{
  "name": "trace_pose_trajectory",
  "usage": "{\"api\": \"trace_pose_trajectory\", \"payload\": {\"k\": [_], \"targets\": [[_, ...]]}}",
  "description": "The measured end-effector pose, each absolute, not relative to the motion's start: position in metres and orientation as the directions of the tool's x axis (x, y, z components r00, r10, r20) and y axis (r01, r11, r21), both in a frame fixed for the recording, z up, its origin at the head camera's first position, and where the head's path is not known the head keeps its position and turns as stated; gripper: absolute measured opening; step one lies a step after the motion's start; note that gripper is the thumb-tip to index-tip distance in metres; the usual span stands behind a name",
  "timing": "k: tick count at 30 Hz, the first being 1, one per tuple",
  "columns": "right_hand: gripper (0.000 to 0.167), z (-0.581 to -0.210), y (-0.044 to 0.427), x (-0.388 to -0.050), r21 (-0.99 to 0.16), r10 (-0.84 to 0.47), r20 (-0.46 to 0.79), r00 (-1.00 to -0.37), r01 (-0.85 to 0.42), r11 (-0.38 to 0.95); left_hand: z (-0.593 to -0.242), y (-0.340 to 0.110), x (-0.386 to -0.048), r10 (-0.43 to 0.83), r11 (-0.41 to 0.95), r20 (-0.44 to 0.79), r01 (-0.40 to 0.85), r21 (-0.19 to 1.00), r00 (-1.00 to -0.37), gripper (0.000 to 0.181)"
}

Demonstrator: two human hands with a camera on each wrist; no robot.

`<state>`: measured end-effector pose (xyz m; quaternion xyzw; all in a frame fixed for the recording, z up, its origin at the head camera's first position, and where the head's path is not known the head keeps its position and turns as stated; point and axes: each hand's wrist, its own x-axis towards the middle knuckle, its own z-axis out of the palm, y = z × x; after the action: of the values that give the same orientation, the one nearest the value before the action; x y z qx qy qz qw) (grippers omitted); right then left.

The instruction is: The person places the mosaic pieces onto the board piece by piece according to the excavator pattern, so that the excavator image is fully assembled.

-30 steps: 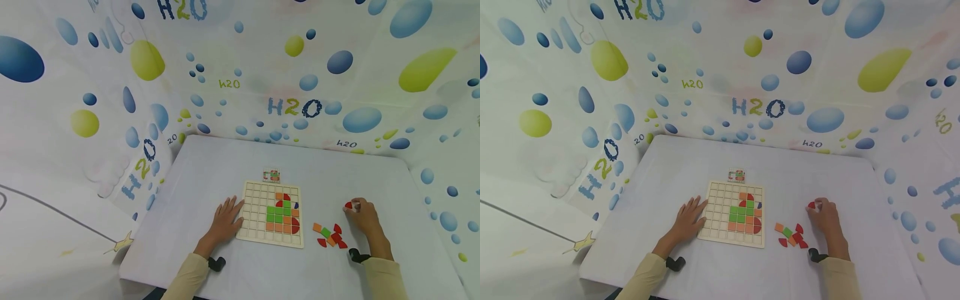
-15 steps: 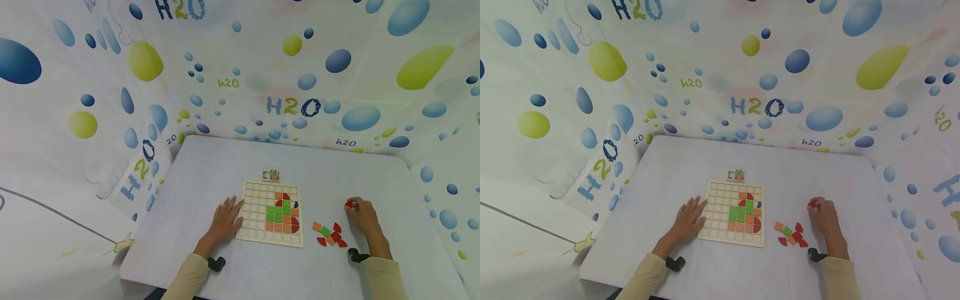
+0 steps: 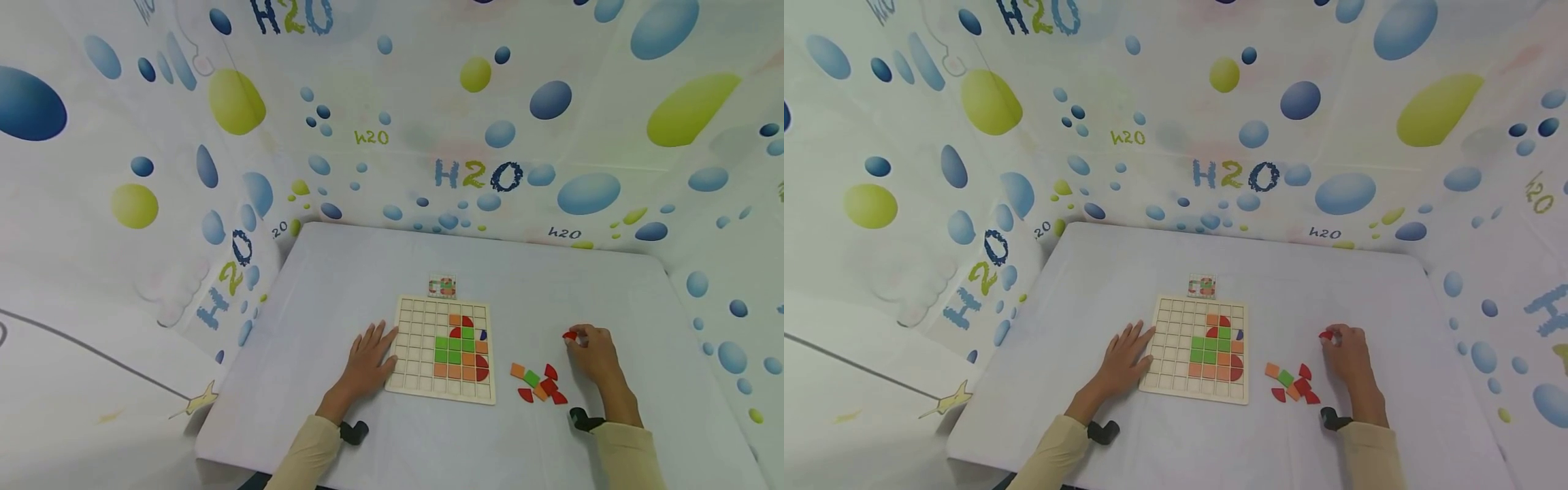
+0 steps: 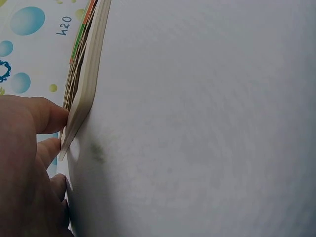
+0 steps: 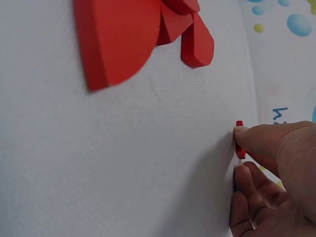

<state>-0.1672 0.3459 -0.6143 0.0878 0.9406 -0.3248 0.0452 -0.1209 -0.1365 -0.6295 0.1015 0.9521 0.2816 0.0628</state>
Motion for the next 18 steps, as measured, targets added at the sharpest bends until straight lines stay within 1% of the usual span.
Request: {"api": "trace_pose_trajectory", "payload": {"k": [6, 18], "targets": [[0.037, -0.6187, 0.3457, -0.1674, -0.61, 0.158, -0.142, -0.977, 0.212, 0.764, -0.6284, -0.1365, -0.1206, 0.224, 0.818, -0.062, 0.153, 0.555, -0.973, 0.062], [0.035, -0.6201, 0.3449, -0.165, -0.615, 0.147, -0.11, -0.983, 0.184, 0.767, -0.6303, -0.1368, -0.1215, 0.222, 0.815, -0.068, 0.147, 0.561, -0.973, 0.063]]}}
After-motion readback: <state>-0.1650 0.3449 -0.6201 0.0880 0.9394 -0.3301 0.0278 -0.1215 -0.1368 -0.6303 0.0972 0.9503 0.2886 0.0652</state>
